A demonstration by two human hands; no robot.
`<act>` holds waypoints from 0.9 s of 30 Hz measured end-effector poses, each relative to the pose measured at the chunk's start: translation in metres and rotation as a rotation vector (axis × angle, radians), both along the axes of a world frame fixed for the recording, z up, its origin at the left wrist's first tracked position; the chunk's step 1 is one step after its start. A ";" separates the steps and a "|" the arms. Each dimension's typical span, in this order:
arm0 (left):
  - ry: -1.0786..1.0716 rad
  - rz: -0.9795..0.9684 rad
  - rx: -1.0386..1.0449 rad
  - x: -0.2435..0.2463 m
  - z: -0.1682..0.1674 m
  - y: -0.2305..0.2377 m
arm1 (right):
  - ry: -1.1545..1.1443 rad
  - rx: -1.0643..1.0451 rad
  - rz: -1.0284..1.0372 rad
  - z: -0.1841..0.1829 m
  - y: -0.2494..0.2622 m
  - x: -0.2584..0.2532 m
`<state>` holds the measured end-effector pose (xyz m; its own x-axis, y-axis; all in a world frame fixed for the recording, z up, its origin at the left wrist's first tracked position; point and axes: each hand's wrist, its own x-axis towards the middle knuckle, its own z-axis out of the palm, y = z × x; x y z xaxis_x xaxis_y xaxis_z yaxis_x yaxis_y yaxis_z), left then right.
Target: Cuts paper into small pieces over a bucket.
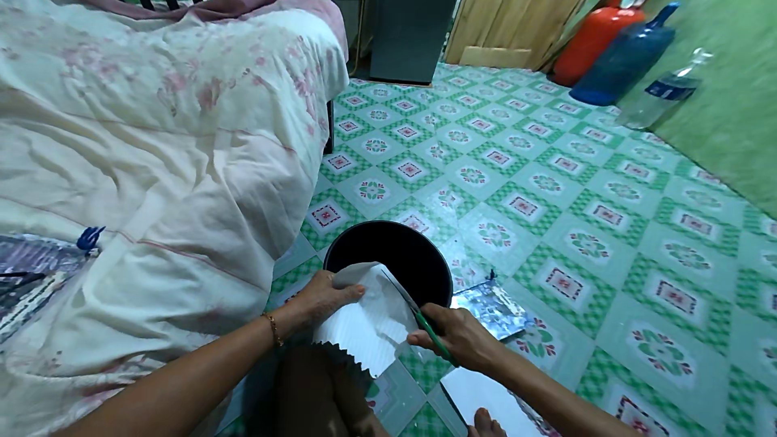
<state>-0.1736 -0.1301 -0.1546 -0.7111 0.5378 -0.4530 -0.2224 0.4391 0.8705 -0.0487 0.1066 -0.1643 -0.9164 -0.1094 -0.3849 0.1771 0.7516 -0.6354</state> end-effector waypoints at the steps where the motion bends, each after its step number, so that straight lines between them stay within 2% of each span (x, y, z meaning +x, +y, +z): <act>1: -0.003 0.004 0.004 0.000 0.000 0.000 | -0.003 -0.001 -0.010 0.001 -0.001 -0.001; 10: -0.023 -0.045 -0.050 -0.003 0.003 0.005 | -0.084 -0.110 -0.026 -0.003 -0.002 -0.009; 15: -0.065 -0.046 -0.076 -0.007 0.004 0.009 | -0.051 -0.136 -0.059 0.000 -0.005 -0.012; 21: -0.005 -0.001 -0.014 -0.010 0.002 0.008 | -0.044 -0.259 -0.147 -0.006 -0.002 -0.012; 27: -0.032 0.005 0.001 -0.011 0.000 0.007 | -0.068 -0.286 -0.122 -0.007 -0.004 -0.013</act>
<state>-0.1846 -0.1227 -0.1551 -0.6987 0.5347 -0.4753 -0.2528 0.4369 0.8632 -0.0616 0.1027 -0.1715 -0.9026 -0.1126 -0.4155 0.3046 0.5148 -0.8014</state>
